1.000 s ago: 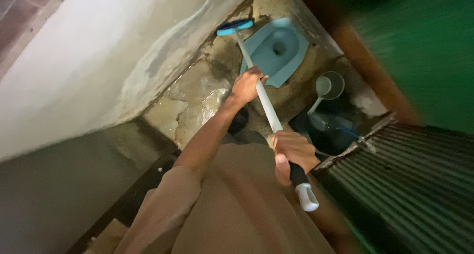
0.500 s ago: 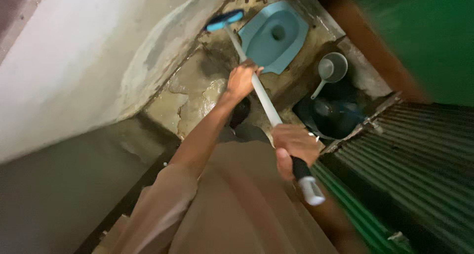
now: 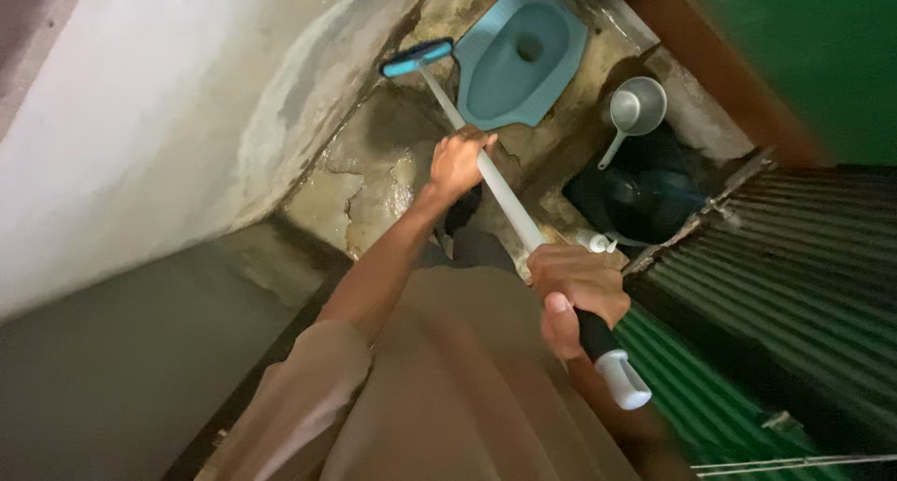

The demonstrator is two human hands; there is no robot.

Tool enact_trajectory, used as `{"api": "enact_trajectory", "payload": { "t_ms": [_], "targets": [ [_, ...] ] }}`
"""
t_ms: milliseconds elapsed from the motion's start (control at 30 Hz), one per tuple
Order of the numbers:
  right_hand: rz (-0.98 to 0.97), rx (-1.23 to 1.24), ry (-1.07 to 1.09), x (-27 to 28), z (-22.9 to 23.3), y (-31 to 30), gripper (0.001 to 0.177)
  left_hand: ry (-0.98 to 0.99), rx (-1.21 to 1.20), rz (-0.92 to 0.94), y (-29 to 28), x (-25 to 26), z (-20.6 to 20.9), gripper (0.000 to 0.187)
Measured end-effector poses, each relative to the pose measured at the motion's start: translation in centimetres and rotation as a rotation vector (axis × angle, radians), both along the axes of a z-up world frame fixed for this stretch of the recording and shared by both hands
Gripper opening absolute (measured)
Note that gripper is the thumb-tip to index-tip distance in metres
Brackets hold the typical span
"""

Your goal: The person scrubs the floor and the edges of a squat toilet using a long-handled brush.

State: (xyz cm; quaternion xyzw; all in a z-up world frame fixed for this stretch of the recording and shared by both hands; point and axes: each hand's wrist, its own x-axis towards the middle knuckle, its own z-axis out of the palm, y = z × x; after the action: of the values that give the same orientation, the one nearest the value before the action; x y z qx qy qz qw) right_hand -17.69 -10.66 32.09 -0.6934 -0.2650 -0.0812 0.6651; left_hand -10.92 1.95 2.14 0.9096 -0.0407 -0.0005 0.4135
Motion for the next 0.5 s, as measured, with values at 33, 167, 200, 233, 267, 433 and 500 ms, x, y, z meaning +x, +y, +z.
{"api": "enact_trajectory", "payload": {
  "t_ms": [33,167,200,233,267,433,500],
  "targets": [
    [-0.023,-0.097,0.011,-0.5,0.4,-0.2,0.039,0.007,-0.028,-0.008,0.0,0.2,-0.3,0.028],
    [0.032,-0.025,-0.084,0.0,-1.9,1.0,0.038,0.151,-0.081,0.053,0.3,1.2,-0.3,0.025],
    [0.019,0.012,-0.081,-0.1,-2.5,1.3,0.039,0.084,-0.084,0.052,0.4,1.3,-0.2,0.025],
    [0.006,0.049,-0.078,-0.3,-3.0,1.6,0.040,0.018,-0.087,0.051,0.4,1.4,-0.1,0.025],
    [-0.009,0.089,-0.070,-0.6,-3.2,1.7,0.041,-0.044,-0.088,0.050,0.5,1.1,0.0,0.026],
    [-0.028,0.073,-0.032,-2.9,-1.4,0.2,0.042,0.022,-0.024,-0.046,-0.4,-1.2,0.4,0.023],
    [-0.010,0.114,-0.053,-3.1,-0.8,0.1,0.043,0.040,0.019,-0.079,-0.5,-2.0,0.9,0.023]
  ]
}}
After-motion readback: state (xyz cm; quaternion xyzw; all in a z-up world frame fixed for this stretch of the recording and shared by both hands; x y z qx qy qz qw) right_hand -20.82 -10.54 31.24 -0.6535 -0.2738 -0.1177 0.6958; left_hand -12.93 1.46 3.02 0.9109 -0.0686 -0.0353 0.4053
